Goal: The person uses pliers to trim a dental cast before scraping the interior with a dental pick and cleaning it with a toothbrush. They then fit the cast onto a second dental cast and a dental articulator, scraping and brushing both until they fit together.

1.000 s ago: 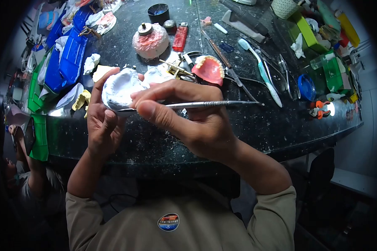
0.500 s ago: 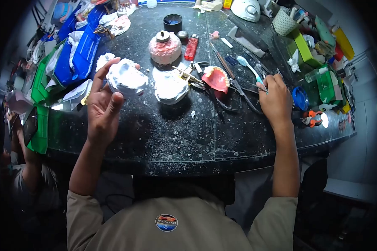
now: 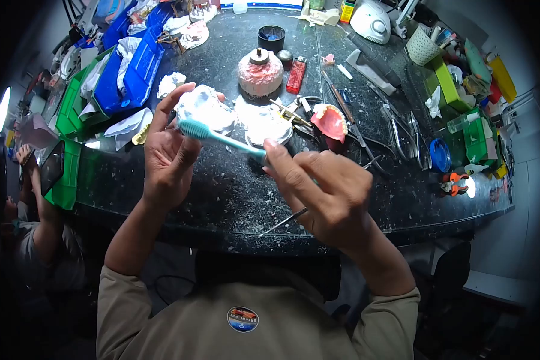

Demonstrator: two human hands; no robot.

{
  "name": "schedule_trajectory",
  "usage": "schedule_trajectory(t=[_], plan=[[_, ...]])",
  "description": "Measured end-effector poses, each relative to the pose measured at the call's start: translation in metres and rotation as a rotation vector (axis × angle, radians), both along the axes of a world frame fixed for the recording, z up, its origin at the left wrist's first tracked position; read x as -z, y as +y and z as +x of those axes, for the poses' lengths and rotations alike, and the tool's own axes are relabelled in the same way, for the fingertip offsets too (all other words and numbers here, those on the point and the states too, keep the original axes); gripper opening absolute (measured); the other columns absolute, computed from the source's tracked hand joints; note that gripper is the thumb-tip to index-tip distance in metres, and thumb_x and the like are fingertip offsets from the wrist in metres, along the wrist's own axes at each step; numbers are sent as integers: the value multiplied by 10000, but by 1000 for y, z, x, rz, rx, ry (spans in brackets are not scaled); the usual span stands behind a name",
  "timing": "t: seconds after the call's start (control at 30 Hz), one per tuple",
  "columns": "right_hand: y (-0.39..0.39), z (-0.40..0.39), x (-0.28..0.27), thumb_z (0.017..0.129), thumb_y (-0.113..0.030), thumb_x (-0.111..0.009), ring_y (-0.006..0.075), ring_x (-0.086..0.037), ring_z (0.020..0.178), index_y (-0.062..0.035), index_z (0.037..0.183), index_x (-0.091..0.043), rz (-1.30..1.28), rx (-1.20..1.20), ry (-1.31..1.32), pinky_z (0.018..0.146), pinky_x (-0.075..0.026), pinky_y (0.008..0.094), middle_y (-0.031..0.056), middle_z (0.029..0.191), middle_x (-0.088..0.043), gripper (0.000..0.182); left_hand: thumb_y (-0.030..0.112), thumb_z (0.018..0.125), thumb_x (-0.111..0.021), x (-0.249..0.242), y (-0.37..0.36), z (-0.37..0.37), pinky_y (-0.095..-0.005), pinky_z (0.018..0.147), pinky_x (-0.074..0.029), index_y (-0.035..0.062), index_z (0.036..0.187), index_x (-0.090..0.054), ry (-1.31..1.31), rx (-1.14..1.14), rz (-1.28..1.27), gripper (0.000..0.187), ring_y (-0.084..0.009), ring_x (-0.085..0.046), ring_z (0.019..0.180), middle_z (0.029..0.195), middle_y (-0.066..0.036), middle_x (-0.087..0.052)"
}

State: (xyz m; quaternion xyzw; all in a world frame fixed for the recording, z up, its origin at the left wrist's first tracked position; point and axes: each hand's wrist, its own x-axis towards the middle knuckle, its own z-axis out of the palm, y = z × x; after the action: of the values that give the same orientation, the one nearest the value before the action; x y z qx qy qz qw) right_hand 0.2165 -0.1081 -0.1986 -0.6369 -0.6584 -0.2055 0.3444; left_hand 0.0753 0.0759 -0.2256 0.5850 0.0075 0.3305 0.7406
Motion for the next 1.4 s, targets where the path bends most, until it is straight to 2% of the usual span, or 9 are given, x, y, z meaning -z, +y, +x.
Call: schedule_trajectory(t=[0.17,0.23,0.4,0.53,0.77,0.8,0.9,0.93,1.4], plan=[[-17,15,11,770,-26,-736,157,-525,502,-29,1129,-675,-99,107,-47,440,-386,303,46,624,-557,364,359,901,-639,3,7,-3,-438,1015,-452,-1,1438,-196,86,-47,-34,783,-268,-534,1215,1309,-228,-509],[-17,9,-1,756,12,-757,180,-632,591,14,1084,-658,-33,66,49,515,-487,280,116,789,-684,343,354,907,-631,1,4,-3,-441,996,-470,1,1435,-202,75,-38,22,767,-274,-543,1205,1312,-221,-506],[0,-4,5,755,-16,-748,151,-524,510,-63,1116,-684,-6,37,20,450,-393,292,21,651,-540,370,384,952,-548,3,-5,-2,-425,980,-480,-11,1424,-219,132,29,-93,698,-276,-565,1179,1268,-229,-534],[-22,16,17,754,-34,-752,161,-528,502,-69,1090,-699,-141,183,-8,461,-401,298,37,611,-541,342,426,977,-473,4,7,-4,-421,941,-501,-13,1427,-214,159,34,-200,680,-296,-594,1138,1256,-227,-540],[-32,27,-5,742,5,-765,185,-656,626,8,1098,-666,-12,64,197,524,-506,276,114,778,-681,369,413,932,-572,-3,-5,-1,-441,979,-488,-12,1447,-247,194,73,-40,742,-308,-595,1138,1254,-244,-553],[-27,23,-11,743,-2,-768,182,-653,620,5,1098,-667,-5,19,186,519,-504,276,111,776,-682,370,237,912,-654,1,-1,-3,-376,1013,-448,15,1449,-294,122,165,-154,683,-237,-561,1177,1270,-208,-560],[-16,16,-12,736,-35,-778,160,-594,545,-37,1101,-684,-17,-121,172,473,-449,268,70,686,-632,377,213,900,-661,3,3,-3,-375,1014,-447,4,1451,-284,91,193,-69,699,-242,-537,1206,1288,-211,-543],[-14,17,-11,732,-36,-780,156,-583,534,-45,1103,-686,-46,-123,163,467,-437,268,64,670,-618,383,356,809,-681,-4,-4,-3,-449,1061,-389,-33,1432,-315,173,104,-61,820,-310,-574,1169,1284,-249,-545],[-16,36,-5,770,-45,-751,190,-642,603,-24,1047,-690,-110,23,229,521,-469,290,93,725,-645,285,362,780,-649,1,-4,-3,-466,1006,-439,-40,1417,-354,88,232,-78,809,-358,-617,1075,1256,-271,-547]])
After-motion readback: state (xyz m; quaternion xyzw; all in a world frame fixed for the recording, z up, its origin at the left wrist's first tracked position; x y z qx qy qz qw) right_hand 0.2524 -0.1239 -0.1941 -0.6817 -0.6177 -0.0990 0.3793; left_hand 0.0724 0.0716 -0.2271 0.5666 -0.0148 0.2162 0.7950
